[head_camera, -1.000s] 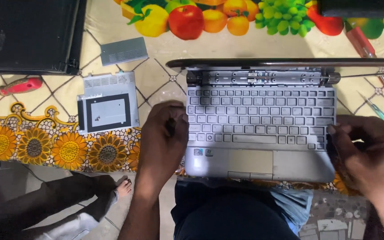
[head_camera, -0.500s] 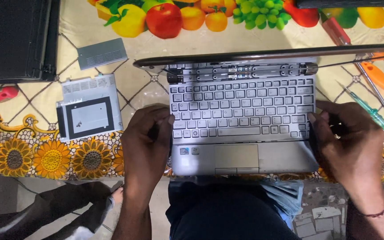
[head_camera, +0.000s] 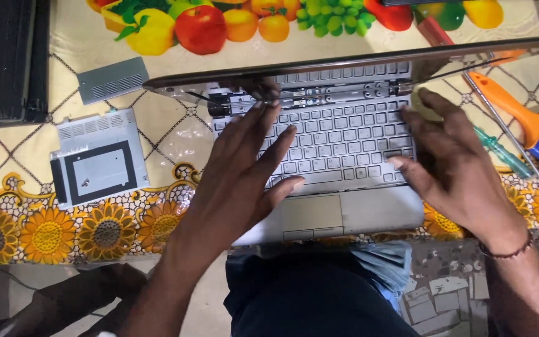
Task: Installing a replacement keyboard into a laptop chassis and securing it by pressing it into place.
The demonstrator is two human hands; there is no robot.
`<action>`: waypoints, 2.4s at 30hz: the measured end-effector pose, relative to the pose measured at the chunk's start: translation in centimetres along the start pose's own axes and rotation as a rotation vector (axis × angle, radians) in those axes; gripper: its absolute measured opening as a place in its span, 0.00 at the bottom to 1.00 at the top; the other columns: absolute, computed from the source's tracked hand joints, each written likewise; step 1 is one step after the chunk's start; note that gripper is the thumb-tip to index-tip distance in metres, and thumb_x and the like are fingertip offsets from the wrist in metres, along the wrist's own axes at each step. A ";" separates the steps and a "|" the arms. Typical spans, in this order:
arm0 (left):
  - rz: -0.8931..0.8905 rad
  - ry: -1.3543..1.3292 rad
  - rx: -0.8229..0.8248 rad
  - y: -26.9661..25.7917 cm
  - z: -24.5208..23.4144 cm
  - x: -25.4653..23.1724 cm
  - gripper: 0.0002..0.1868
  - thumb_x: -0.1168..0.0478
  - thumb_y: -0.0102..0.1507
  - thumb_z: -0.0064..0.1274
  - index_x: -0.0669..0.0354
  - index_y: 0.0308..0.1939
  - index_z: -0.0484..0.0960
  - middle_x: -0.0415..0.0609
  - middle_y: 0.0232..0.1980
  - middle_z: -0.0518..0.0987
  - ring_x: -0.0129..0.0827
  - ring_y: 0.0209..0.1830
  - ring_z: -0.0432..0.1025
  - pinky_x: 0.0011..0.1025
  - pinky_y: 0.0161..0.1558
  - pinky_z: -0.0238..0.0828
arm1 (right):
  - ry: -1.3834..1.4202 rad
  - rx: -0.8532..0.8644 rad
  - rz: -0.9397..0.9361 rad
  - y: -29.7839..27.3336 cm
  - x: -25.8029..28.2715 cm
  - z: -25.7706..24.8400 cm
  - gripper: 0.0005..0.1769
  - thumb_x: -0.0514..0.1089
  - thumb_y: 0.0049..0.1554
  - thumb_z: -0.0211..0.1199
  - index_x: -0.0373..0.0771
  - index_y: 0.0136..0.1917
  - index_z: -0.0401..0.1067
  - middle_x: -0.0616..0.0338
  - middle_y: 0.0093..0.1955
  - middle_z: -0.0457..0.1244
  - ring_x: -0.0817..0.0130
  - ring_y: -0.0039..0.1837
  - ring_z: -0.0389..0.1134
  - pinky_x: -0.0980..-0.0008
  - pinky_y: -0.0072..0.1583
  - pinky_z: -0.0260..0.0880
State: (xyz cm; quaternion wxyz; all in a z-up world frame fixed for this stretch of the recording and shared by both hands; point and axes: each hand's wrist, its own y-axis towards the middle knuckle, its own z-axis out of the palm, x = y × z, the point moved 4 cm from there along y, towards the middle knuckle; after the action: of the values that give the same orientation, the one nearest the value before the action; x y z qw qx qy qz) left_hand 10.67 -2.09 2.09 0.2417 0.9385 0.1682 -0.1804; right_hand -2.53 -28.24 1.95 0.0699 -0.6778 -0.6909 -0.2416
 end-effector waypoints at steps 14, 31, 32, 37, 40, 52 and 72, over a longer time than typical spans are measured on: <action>0.018 0.009 0.016 0.1 0.8 1.1 0.34 0.50 0.63 0.68 0.59 0.66 0.71 0.58 0.74 0.66 0.53 0.76 0.59 0.59 0.75 0.50 | 0.024 0.080 0.052 0.2 0.7 -0.4 0.42 0.55 0.56 0.62 0.32 0.77 0.59 0.39 0.77 0.51 0.43 0.79 0.54 0.50 0.73 0.59; 0.112 0.160 0.000 1.4 0.4 -0.4 0.29 0.45 0.67 0.61 0.61 0.62 0.74 0.58 0.69 0.70 0.52 0.70 0.65 0.54 0.69 0.57 | 0.288 0.359 0.161 1.7 -3.1 -1.6 0.51 0.49 0.45 0.74 0.45 0.78 0.57 0.52 0.69 0.59 0.59 0.63 0.66 0.69 0.54 0.82; 0.121 0.150 0.003 1.7 0.9 -0.7 0.29 0.45 0.67 0.61 0.61 0.62 0.74 0.58 0.69 0.70 0.52 0.70 0.65 0.54 0.69 0.57 | 0.285 0.356 0.174 1.6 -2.9 -2.0 0.51 0.49 0.45 0.74 0.45 0.78 0.57 0.52 0.69 0.59 0.59 0.63 0.66 0.69 0.54 0.82; 0.168 0.098 0.202 2.7 3.8 -2.5 0.31 0.48 0.66 0.55 0.57 0.71 0.71 0.64 0.79 0.60 0.58 0.77 0.58 0.61 0.76 0.45 | 0.366 0.271 0.107 1.1 -1.2 -2.9 0.37 0.42 0.52 0.68 0.41 0.73 0.63 0.47 0.78 0.55 0.60 0.57 0.76 0.75 0.54 0.86; 0.222 -0.013 0.114 2.2 4.9 -4.6 0.31 0.51 0.65 0.63 0.61 0.68 0.74 0.65 0.76 0.65 0.60 0.73 0.65 0.64 0.72 0.55 | 0.233 0.041 -0.026 -0.6 -0.2 -3.1 0.23 0.34 0.53 0.70 0.30 0.62 0.73 0.43 0.69 0.63 0.51 0.75 0.62 0.68 0.72 0.73; 0.266 0.051 -0.043 -0.1 6.2 -7.2 0.35 0.42 0.72 0.54 0.68 0.70 0.68 0.66 0.75 0.67 0.58 0.76 0.64 0.59 0.73 0.63 | 0.178 0.088 0.004 -6.7 1.0 -0.5 0.26 0.32 0.58 0.58 0.26 0.70 0.63 0.46 0.77 0.54 0.49 0.80 0.54 0.51 0.80 0.56; 0.159 0.016 0.039 4.7 3.4 -5.0 0.42 0.35 0.62 0.58 0.71 0.62 0.75 0.70 0.69 0.69 0.62 0.65 0.66 0.57 0.65 0.61 | -0.055 0.192 -0.089 2.4 -1.1 -2.4 0.21 0.54 0.60 0.59 0.32 0.51 0.73 0.44 0.63 0.64 0.54 0.64 0.63 0.55 0.65 0.68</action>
State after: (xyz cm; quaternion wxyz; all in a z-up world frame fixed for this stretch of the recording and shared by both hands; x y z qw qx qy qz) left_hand 7.32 -8.87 3.25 0.2354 0.9548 0.0917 -0.1566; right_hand -0.65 -30.38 4.16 0.1050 -0.6430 -0.7419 -0.1584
